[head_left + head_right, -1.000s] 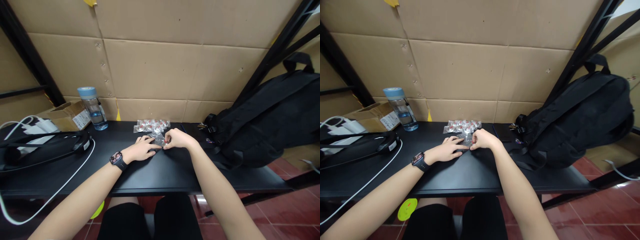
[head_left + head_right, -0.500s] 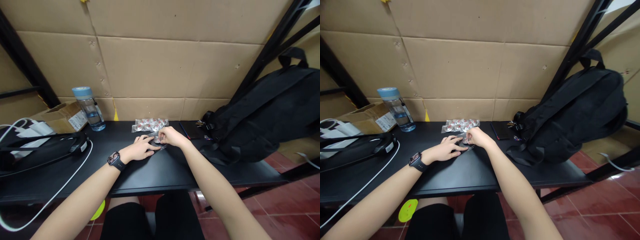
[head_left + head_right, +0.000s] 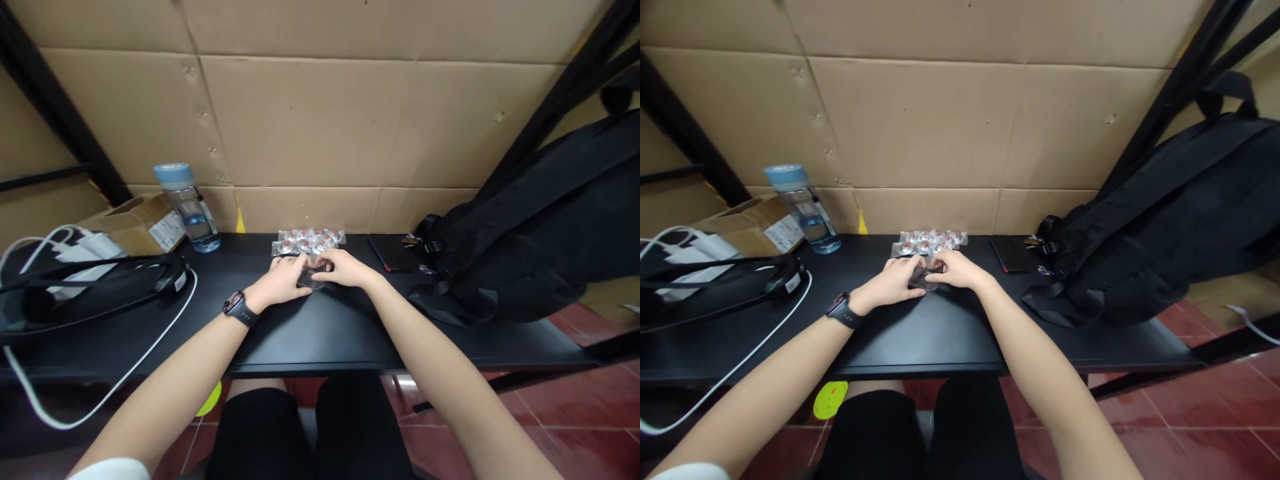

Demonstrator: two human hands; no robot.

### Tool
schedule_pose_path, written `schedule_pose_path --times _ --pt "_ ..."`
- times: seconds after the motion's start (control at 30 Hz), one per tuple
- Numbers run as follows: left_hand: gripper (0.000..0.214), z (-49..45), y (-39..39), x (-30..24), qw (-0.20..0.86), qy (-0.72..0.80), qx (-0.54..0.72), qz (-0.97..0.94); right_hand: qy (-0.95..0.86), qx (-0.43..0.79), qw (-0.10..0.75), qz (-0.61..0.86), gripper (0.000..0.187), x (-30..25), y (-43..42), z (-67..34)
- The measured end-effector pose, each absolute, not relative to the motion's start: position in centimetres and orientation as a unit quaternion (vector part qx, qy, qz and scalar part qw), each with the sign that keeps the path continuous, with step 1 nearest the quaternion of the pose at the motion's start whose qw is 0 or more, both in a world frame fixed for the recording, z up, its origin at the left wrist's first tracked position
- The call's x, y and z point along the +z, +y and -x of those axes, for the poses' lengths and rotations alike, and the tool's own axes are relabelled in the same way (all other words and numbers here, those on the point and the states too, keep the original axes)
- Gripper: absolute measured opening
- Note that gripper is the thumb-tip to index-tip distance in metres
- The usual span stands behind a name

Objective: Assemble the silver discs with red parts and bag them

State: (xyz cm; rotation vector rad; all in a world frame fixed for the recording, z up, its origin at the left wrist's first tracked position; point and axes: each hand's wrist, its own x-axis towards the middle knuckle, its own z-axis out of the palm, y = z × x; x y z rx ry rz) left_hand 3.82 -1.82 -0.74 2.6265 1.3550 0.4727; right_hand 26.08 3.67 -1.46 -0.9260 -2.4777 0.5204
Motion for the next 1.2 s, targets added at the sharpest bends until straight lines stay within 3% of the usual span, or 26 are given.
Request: schedule_pose_path --times 0.07,0.17,0.27,0.43,0.57,0.73,0.87,0.97,1.1,1.2 --pt "0.051 -3.9 -1.8 -0.8 0.056 0.462 0.171 -0.868 -0.902 0.200 0.210 0.319 0.013 -1.3 3.8 -26.8" --pt "0.046 -4.0 -1.9 -1.0 0.029 0.459 0.149 -0.875 -0.907 0.184 0.198 0.324 0.026 -1.3 3.9 -27.4" --pt "0.056 -4.1 -2.0 -1.2 0.023 0.463 0.143 -0.875 -0.910 0.151 0.197 0.333 0.039 -1.7 3.8 -27.1" --pt "0.079 -4.0 -1.9 -1.1 0.041 0.468 0.159 -0.868 -0.904 0.125 0.193 0.360 0.008 -2.3 4.0 -26.0" --pt "0.086 -3.5 -1.6 -1.1 0.056 0.470 0.156 -0.867 -0.904 0.135 0.194 0.356 0.007 -1.9 4.1 -26.2" --pt "0.059 -3.3 -0.8 -1.5 0.071 0.505 0.202 -0.836 -0.860 0.209 0.229 0.405 0.010 -1.3 4.0 -26.6" --pt "0.057 -3.5 -0.2 -1.7 0.081 0.551 0.236 -0.796 -0.816 0.198 0.264 0.474 0.006 -1.7 4.3 -26.4" --pt "0.060 -3.5 0.1 -1.9 0.080 0.598 0.236 -0.762 -0.834 0.133 0.300 0.443 0.026 -2.1 4.3 -26.0" --pt "0.037 -3.2 0.4 -2.0 0.074 0.624 0.209 -0.750 -0.901 0.139 0.258 0.321 0.030 -2.4 4.0 -25.4" --pt "0.027 -3.0 0.4 -2.1 0.049 0.599 0.195 -0.775 -0.897 0.149 0.233 0.344 0.041 -2.7 4.0 -25.0"
